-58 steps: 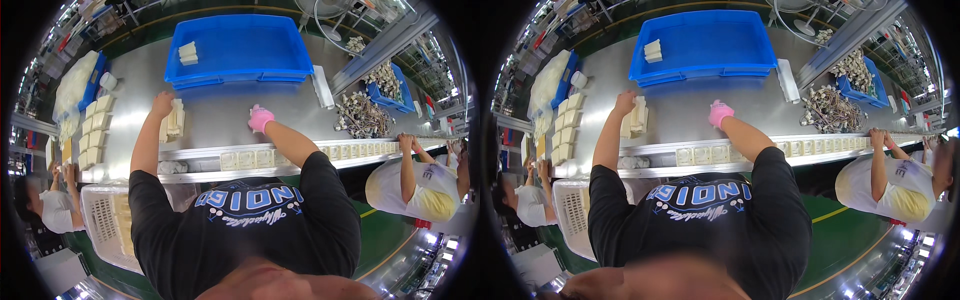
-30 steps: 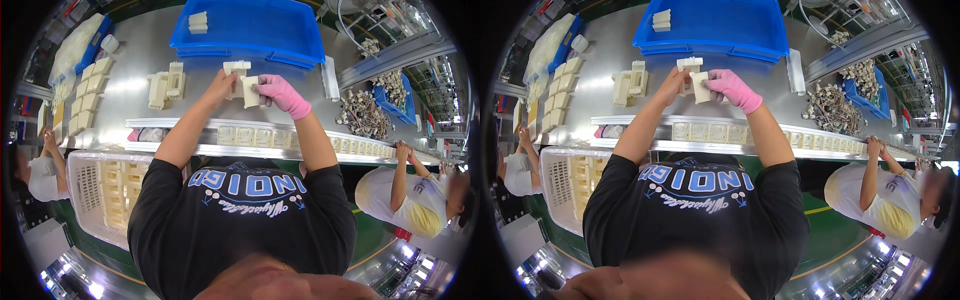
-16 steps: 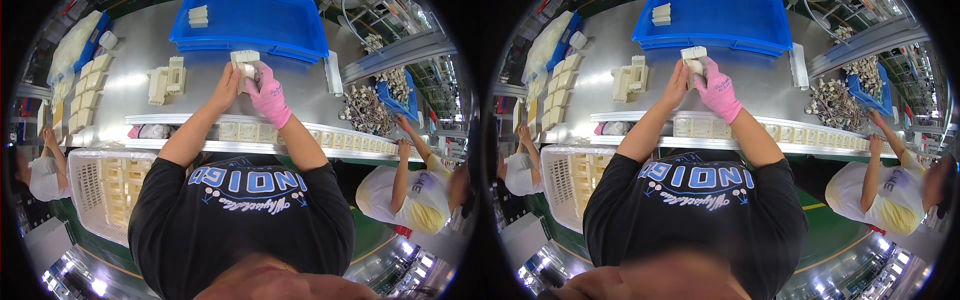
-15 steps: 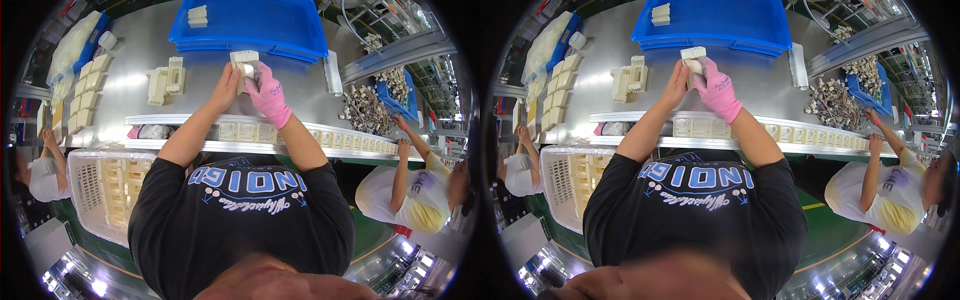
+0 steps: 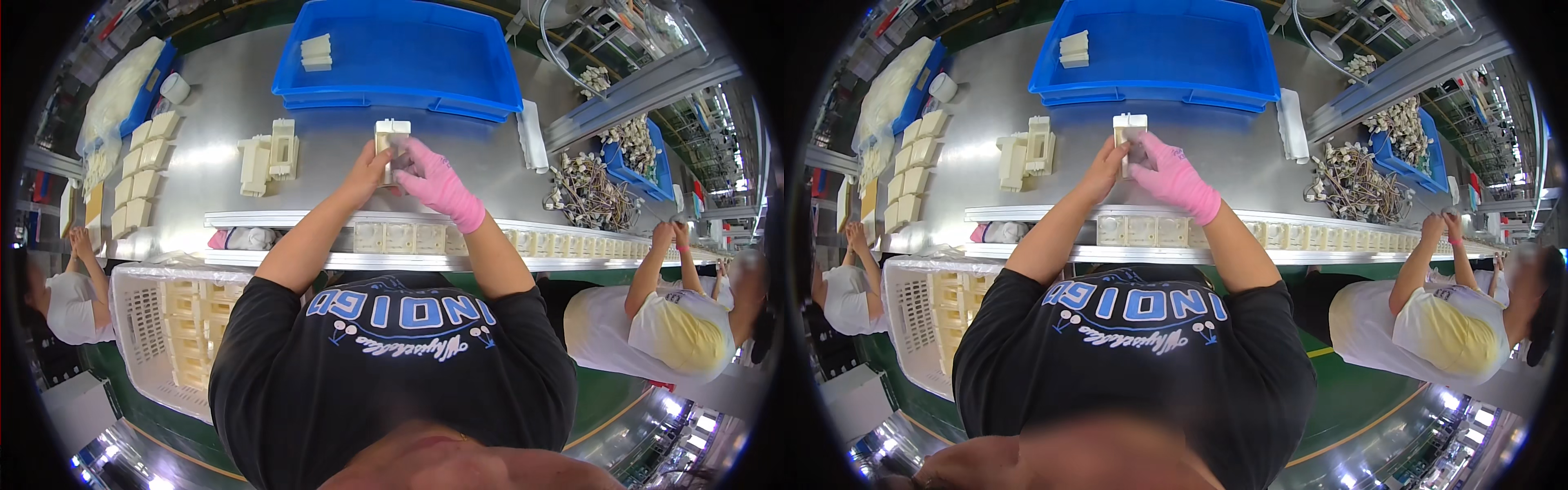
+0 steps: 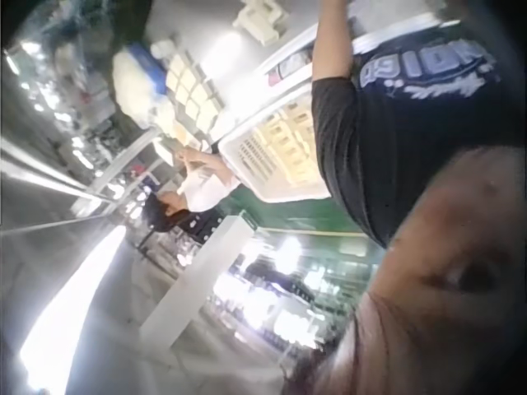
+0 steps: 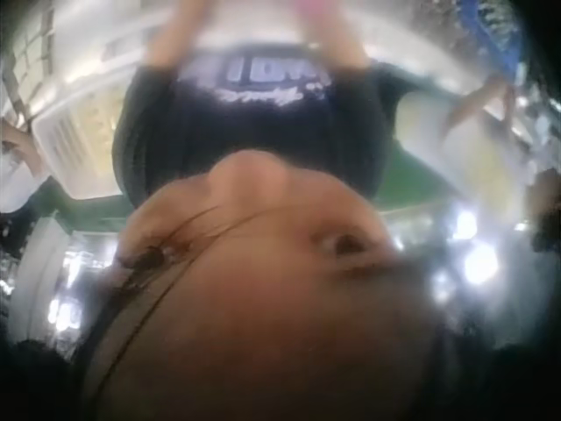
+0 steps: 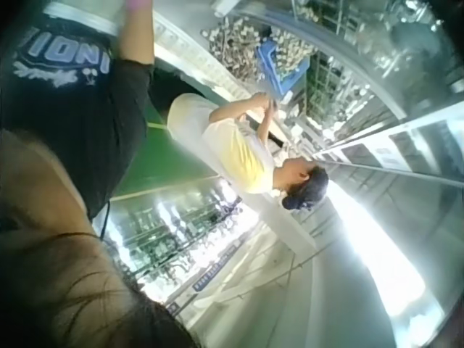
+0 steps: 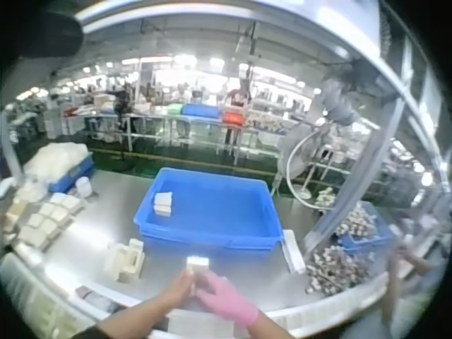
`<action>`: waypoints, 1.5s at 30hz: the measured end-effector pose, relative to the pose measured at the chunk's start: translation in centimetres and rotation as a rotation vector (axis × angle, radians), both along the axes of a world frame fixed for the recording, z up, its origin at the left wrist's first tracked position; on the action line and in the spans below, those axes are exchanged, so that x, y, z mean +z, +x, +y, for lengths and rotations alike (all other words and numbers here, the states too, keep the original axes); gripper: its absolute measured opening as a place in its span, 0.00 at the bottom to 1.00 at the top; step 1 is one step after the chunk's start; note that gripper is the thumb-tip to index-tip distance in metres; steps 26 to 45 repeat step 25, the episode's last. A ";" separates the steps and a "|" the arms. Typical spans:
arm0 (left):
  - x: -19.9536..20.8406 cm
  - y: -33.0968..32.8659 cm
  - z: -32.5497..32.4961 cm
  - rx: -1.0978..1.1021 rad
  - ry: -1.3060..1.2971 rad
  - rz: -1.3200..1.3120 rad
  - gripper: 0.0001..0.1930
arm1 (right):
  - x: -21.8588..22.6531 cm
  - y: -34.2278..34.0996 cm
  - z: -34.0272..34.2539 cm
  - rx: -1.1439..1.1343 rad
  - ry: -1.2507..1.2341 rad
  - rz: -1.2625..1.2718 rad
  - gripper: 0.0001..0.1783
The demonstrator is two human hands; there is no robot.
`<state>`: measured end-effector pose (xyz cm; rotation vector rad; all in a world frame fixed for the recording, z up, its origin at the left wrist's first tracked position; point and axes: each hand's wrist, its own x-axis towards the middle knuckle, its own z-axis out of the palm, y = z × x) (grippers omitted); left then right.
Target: Assembling white plastic components at a factory production line workstation.
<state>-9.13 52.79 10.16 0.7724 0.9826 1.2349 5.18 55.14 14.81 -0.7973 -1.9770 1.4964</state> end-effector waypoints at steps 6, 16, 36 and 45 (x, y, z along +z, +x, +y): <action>2.0 -1.4 -0.1 -0.128 0.014 0.148 0.21 | 1.5 0.3 -0.3 -0.165 0.240 -0.032 0.22; 3.6 -9.7 -4.3 -0.659 0.322 0.527 0.14 | 5.1 -3.2 -3.1 0.433 0.210 -0.019 0.16; 3.5 -10.8 -8.3 -0.572 -0.232 0.890 0.19 | -2.3 -8.6 -5.1 0.347 0.749 -0.595 0.24; 3.5 -10.8 -8.3 -0.572 -0.232 0.890 0.19 | -2.3 -8.6 -5.1 0.347 0.749 -0.595 0.24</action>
